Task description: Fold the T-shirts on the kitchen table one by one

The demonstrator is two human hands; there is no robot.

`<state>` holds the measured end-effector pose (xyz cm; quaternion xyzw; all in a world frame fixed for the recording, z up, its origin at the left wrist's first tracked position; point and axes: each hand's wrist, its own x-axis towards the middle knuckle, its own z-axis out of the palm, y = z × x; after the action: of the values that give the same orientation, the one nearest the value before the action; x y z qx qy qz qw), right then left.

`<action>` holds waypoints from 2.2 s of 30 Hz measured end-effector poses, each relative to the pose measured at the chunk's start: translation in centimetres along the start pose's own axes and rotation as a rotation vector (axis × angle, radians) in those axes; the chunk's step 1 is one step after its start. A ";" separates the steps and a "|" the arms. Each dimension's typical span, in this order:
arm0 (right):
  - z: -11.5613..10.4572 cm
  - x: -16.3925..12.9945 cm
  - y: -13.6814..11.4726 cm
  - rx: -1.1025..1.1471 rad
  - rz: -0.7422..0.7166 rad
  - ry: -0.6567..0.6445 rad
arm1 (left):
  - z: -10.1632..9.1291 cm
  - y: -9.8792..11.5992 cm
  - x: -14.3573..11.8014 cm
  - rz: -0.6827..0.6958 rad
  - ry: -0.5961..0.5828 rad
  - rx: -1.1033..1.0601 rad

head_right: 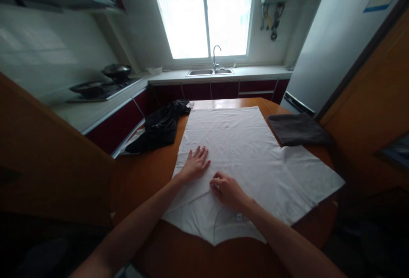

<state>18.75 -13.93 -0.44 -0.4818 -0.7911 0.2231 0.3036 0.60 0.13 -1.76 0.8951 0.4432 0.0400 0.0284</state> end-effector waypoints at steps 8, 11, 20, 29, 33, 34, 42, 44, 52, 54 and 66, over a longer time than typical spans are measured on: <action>0.0 0.2 -0.2 -0.055 -0.012 0.018 | 0.0 -0.1 0.1 -0.020 -0.017 0.034; 0.0 0.2 0.0 -0.066 -0.009 0.007 | -0.2 -0.1 0.2 -0.031 -0.028 0.032; 0.3 0.2 0.3 -0.096 -0.010 0.002 | 0.1 -0.3 0.3 -0.046 -0.015 0.032; 0.0 0.2 0.3 -0.072 0.001 -0.014 | -0.9 -3.0 0.3 -0.185 0.021 0.017; -0.1 0.1 0.2 -0.068 0.004 -0.016 | -0.5 -3.1 0.6 -0.250 0.075 -0.002; -0.1 0.1 0.2 -0.066 0.002 -0.016 | -0.4 -3.0 0.6 -0.252 0.123 -0.005; 0.0 0.1 0.2 -0.058 -0.009 -0.004 | -0.2 -2.1 0.4 -0.244 0.058 0.028; 0.1 0.1 0.4 -0.055 -0.012 -0.001 | -0.4 -2.1 0.3 -0.238 0.090 0.033; 0.1 0.1 0.5 -0.042 -0.006 0.000 | -1.0 -1.8 0.3 -0.215 0.103 -0.040; 0.1 0.1 0.5 -0.039 -0.009 0.002 | -0.8 -1.9 0.3 -0.207 0.103 -0.032; 0.1 0.0 0.5 -0.024 -0.004 -0.003 | 0.3 -1.6 0.4 -0.120 0.026 -0.010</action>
<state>18.98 -13.67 -0.82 -0.4835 -0.7951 0.2140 0.2969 -0.40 1.42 -2.16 0.8661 0.4964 0.0518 0.0294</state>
